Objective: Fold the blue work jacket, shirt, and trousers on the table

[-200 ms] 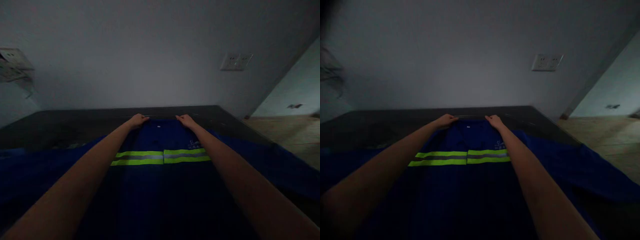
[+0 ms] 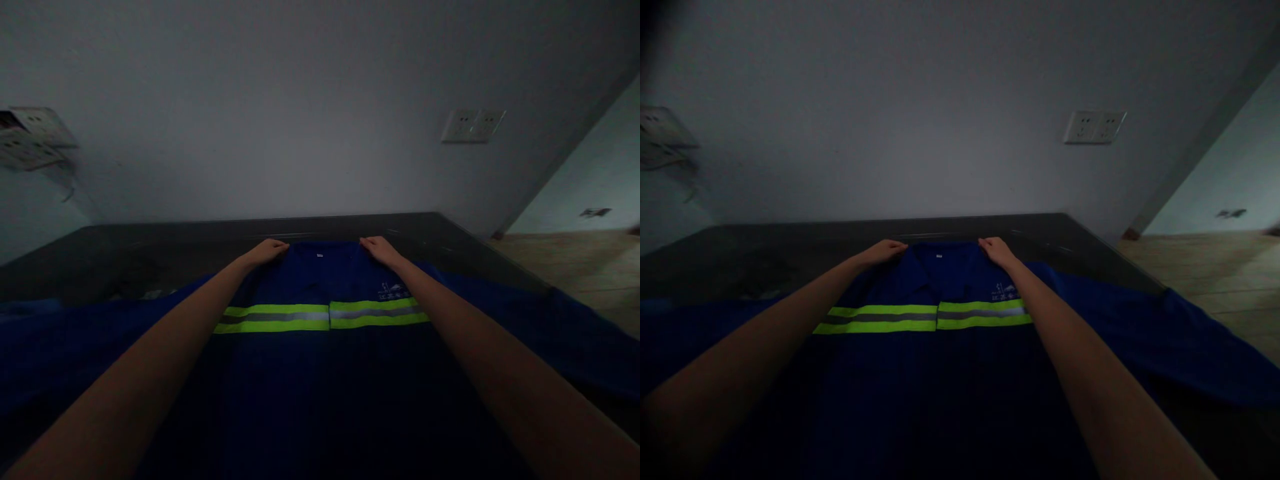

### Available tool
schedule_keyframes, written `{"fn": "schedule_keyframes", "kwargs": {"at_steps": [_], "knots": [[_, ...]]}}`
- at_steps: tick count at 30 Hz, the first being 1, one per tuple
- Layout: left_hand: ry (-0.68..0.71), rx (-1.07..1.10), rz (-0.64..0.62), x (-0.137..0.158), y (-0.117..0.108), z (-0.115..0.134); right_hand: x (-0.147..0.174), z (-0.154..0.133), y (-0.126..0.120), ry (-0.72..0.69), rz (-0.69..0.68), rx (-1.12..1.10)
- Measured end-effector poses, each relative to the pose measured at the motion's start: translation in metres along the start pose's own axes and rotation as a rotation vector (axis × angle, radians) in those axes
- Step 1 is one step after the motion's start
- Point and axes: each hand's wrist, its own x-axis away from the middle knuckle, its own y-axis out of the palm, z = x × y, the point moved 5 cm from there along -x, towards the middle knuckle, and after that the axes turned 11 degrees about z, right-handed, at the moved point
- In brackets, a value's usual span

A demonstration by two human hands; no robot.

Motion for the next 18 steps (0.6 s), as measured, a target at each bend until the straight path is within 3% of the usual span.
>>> {"fn": "schedule_keyframes", "kwargs": {"at_steps": [3, 11, 18], "knots": [[0.066, 0.004, -0.033, 0.006, 0.011, 0.001, 0.005, -0.006, 0.006, -0.038, 0.038, 0.026], [0.149, -0.204, 0.096, 0.012, 0.020, 0.014, 0.011, -0.017, 0.014, 0.013, 0.133, 0.103], [0.192, -0.381, 0.258, 0.017, 0.020, 0.025, 0.027, -0.033, 0.002, 0.087, 0.219, 0.300]]}}
